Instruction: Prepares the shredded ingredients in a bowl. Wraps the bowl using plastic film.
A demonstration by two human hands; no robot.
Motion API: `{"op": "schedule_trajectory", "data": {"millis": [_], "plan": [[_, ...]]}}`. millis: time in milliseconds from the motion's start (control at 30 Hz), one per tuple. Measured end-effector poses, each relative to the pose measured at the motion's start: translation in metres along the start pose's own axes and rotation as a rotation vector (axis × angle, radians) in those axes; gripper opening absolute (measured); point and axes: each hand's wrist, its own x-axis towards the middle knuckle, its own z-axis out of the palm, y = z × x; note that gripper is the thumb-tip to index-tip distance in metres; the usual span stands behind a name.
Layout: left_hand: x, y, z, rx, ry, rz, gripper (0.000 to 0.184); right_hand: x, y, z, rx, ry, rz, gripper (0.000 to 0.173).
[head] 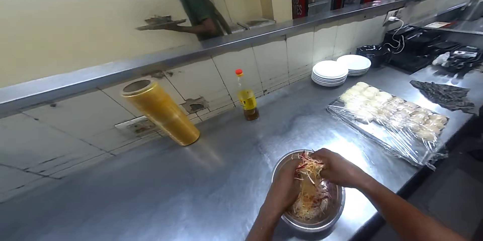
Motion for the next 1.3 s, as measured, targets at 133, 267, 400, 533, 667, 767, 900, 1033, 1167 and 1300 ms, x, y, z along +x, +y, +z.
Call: {"op": "schedule_trajectory", "data": {"millis": [133, 267, 400, 533, 667, 767, 900, 1033, 1167, 1300], "plan": [[-0.004, 0.000, 0.013, -0.073, 0.336, 0.119, 0.023, 0.005, 0.006, 0.013, -0.001, -0.023, -0.023, 0.047], [-0.005, -0.009, 0.015, -0.223, 0.288, 0.103, 0.025, 0.005, 0.006, 0.023, 0.057, 0.084, 0.053, 0.046], [0.004, -0.046, 0.023, -0.309, 0.111, -0.031, 0.033, 0.025, 0.029, 0.038, 0.020, -0.042, 0.114, 0.048], [0.030, -0.080, 0.049, -0.227, -0.101, -0.240, 0.055, 0.063, 0.060, 0.057, 0.014, -0.059, 0.164, 0.058], [0.058, -0.091, 0.062, -0.250, -0.149, -0.232, 0.095, 0.085, 0.067, 0.076, 0.011, -0.275, 0.080, 0.094], [0.060, -0.083, 0.048, -0.289, -0.056, -0.156, 0.079, 0.077, 0.057, 0.060, 0.060, -0.192, 0.043, 0.074], [0.037, -0.052, 0.017, -0.264, 0.069, -0.105, 0.040, 0.038, 0.019, 0.014, 0.081, -0.129, 0.016, 0.045], [0.018, -0.026, 0.003, -0.260, 0.167, -0.046, 0.024, 0.010, 0.000, -0.004, 0.047, -0.006, -0.029, 0.026], [0.006, -0.018, 0.010, -0.317, 0.360, 0.046, 0.022, 0.008, 0.009, 0.012, 0.091, 0.074, -0.090, 0.035], [0.002, -0.021, 0.019, -0.402, 0.440, 0.132, 0.022, 0.006, 0.018, 0.024, 0.178, 0.175, -0.068, 0.025]]}}
